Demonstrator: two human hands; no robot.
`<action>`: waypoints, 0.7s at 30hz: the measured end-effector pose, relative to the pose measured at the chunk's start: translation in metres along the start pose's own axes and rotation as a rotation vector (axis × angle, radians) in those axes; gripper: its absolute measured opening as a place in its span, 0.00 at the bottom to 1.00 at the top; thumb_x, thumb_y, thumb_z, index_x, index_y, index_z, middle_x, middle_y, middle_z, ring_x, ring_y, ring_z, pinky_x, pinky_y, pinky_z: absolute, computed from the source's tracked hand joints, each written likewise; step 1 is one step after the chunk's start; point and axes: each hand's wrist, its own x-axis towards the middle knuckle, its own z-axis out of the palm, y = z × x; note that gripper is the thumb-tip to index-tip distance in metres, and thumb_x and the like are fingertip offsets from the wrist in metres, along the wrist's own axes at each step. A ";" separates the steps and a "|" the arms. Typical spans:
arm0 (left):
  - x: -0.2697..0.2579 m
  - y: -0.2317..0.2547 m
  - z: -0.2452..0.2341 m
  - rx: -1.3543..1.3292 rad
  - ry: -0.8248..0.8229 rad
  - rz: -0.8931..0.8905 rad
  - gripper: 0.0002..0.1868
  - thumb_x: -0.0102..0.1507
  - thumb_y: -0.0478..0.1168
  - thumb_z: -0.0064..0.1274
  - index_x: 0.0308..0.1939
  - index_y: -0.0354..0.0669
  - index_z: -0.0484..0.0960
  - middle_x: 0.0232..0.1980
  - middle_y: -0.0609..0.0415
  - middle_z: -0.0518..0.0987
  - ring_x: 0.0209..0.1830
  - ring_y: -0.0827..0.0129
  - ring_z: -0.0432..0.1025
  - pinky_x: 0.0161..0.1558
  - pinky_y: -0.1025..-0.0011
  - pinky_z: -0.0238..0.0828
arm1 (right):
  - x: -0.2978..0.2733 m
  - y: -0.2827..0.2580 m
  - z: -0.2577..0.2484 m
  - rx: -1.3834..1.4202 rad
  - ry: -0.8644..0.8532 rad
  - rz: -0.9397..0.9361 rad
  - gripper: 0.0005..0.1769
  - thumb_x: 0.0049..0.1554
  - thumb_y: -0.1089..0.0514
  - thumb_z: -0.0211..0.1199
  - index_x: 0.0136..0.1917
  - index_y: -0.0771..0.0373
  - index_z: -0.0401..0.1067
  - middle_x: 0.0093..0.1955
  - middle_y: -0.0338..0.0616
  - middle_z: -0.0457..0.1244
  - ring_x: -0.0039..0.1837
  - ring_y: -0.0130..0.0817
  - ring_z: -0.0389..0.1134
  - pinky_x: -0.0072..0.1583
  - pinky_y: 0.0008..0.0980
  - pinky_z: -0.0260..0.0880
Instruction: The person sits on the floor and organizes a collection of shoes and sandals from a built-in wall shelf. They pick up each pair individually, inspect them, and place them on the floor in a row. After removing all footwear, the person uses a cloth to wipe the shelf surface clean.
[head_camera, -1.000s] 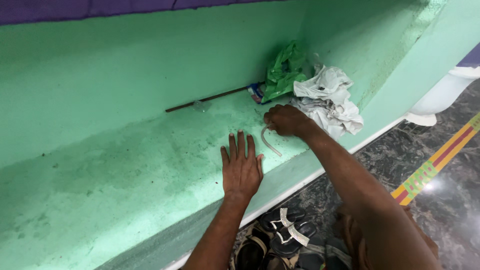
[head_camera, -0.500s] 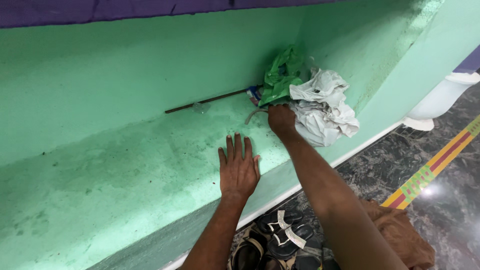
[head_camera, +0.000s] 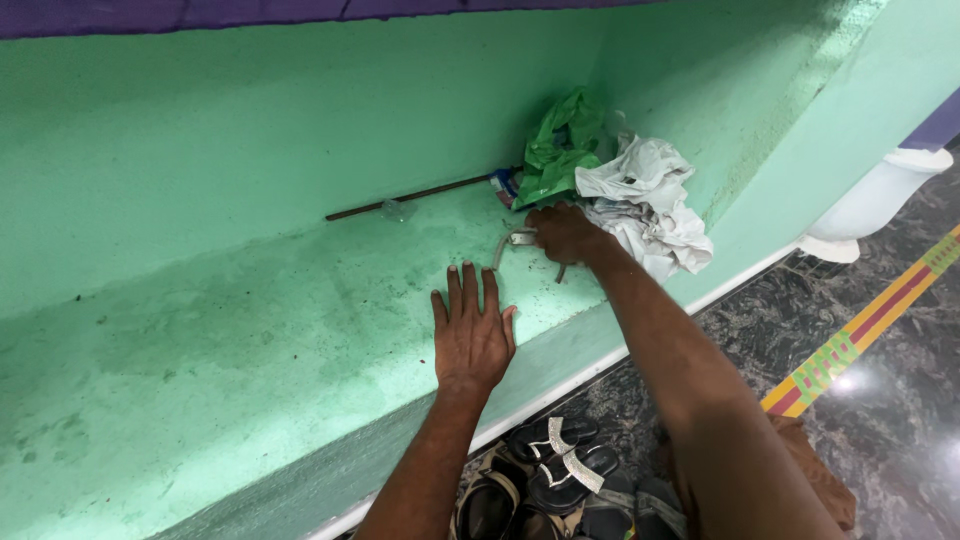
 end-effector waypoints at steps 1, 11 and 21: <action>0.000 0.000 0.000 -0.002 0.004 0.003 0.34 0.71 0.56 0.35 0.74 0.38 0.60 0.78 0.36 0.55 0.80 0.43 0.47 0.71 0.39 0.47 | -0.001 -0.003 -0.003 -0.010 0.024 -0.030 0.18 0.56 0.58 0.64 0.60 0.60 0.72 0.61 0.53 0.62 0.67 0.55 0.59 0.67 0.54 0.58; -0.002 0.001 -0.003 0.023 -0.017 0.015 0.35 0.71 0.57 0.33 0.76 0.39 0.58 0.79 0.36 0.54 0.80 0.43 0.46 0.72 0.40 0.47 | -0.006 0.019 -0.077 0.259 0.898 0.145 0.10 0.68 0.63 0.58 0.62 0.66 0.71 0.62 0.55 0.64 0.59 0.57 0.69 0.56 0.51 0.73; 0.000 0.001 -0.002 0.034 -0.077 0.000 0.35 0.72 0.58 0.30 0.76 0.40 0.55 0.79 0.37 0.53 0.80 0.44 0.44 0.72 0.41 0.44 | -0.038 0.065 -0.095 -0.041 0.858 0.407 0.20 0.49 0.67 0.61 0.57 0.64 0.76 0.56 0.57 0.66 0.57 0.57 0.66 0.56 0.53 0.65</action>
